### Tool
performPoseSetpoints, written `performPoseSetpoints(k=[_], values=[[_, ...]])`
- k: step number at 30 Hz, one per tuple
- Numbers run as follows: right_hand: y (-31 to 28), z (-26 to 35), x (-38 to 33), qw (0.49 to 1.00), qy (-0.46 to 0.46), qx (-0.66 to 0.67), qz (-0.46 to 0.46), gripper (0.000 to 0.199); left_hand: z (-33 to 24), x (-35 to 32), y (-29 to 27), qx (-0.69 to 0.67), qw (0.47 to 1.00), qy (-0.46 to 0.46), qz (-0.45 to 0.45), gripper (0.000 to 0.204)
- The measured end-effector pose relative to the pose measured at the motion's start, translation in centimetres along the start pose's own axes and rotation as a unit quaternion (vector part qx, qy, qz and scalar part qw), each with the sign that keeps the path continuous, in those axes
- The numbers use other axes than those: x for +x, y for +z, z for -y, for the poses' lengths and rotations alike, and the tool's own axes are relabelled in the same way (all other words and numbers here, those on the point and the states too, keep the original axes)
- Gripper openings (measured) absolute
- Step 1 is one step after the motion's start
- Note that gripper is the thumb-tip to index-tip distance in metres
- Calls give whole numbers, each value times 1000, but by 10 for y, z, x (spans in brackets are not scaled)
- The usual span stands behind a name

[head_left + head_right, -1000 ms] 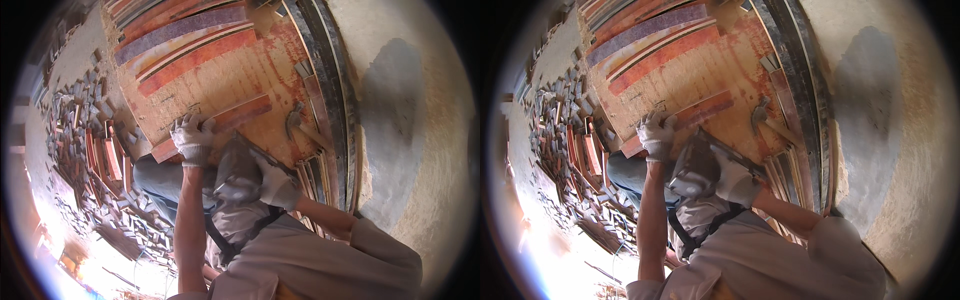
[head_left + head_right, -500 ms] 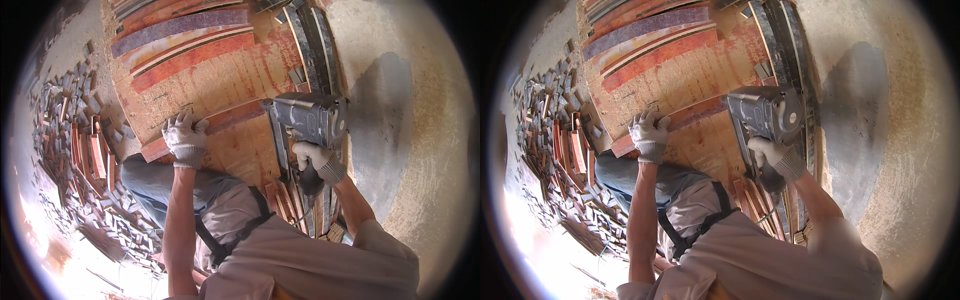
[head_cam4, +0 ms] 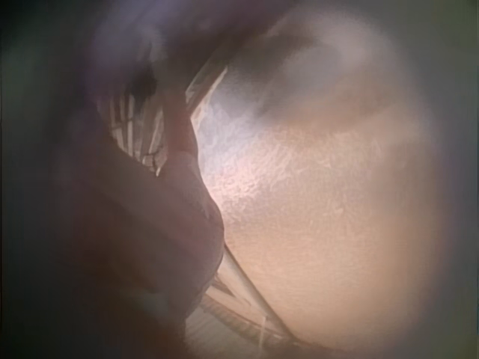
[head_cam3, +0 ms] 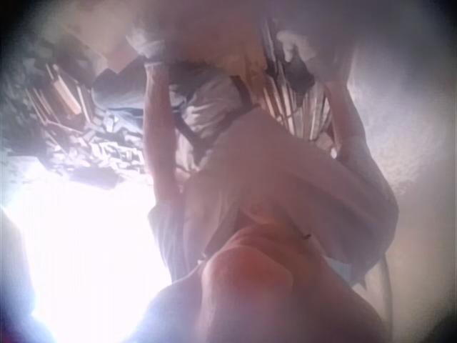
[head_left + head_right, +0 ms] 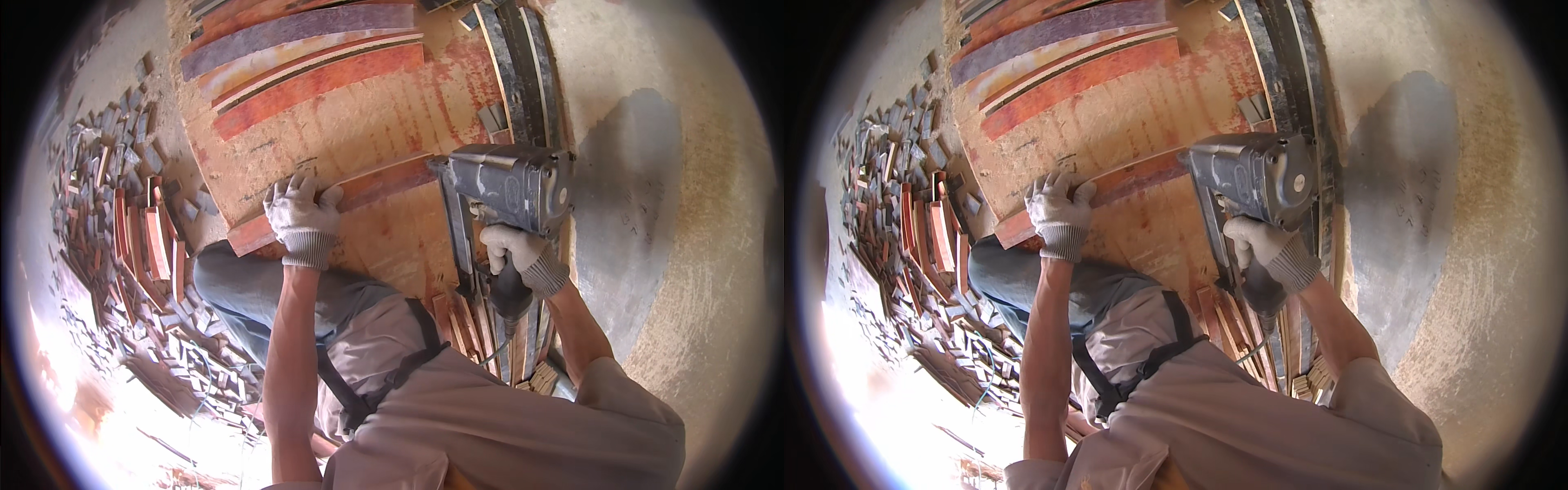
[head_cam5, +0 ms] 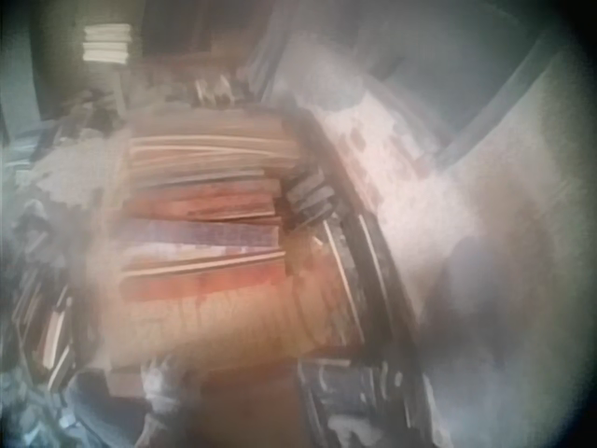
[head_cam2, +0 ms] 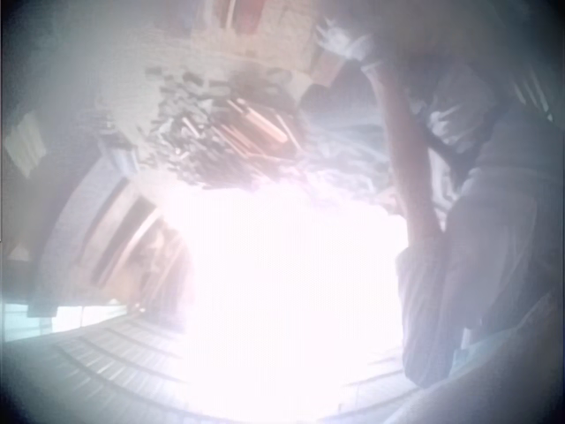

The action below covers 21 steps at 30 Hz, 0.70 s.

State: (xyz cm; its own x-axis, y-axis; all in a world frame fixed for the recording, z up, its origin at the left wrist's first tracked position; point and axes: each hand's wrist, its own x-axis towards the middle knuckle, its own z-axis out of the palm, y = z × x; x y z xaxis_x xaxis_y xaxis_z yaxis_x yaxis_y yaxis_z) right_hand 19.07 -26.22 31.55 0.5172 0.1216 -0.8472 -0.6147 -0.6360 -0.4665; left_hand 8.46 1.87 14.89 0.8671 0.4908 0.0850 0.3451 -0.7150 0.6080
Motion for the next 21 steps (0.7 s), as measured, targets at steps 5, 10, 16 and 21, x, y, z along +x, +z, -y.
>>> performPoseSetpoints(k=[5,10,16,21], values=[[0,11,-11,999,-8,44,-1,27,1,1,0,2,1000,-3,12,12],[9,3,-10,1000,4,13,22,25,3,-2,0,-1,1000,-1,11,12],[22,0,-1,996,-54,-26,61,10,5,-2,1,5,999,33,-11,19],[27,6,-8,999,10,23,36,23,7,-2,1,9,1000,25,1,18]])
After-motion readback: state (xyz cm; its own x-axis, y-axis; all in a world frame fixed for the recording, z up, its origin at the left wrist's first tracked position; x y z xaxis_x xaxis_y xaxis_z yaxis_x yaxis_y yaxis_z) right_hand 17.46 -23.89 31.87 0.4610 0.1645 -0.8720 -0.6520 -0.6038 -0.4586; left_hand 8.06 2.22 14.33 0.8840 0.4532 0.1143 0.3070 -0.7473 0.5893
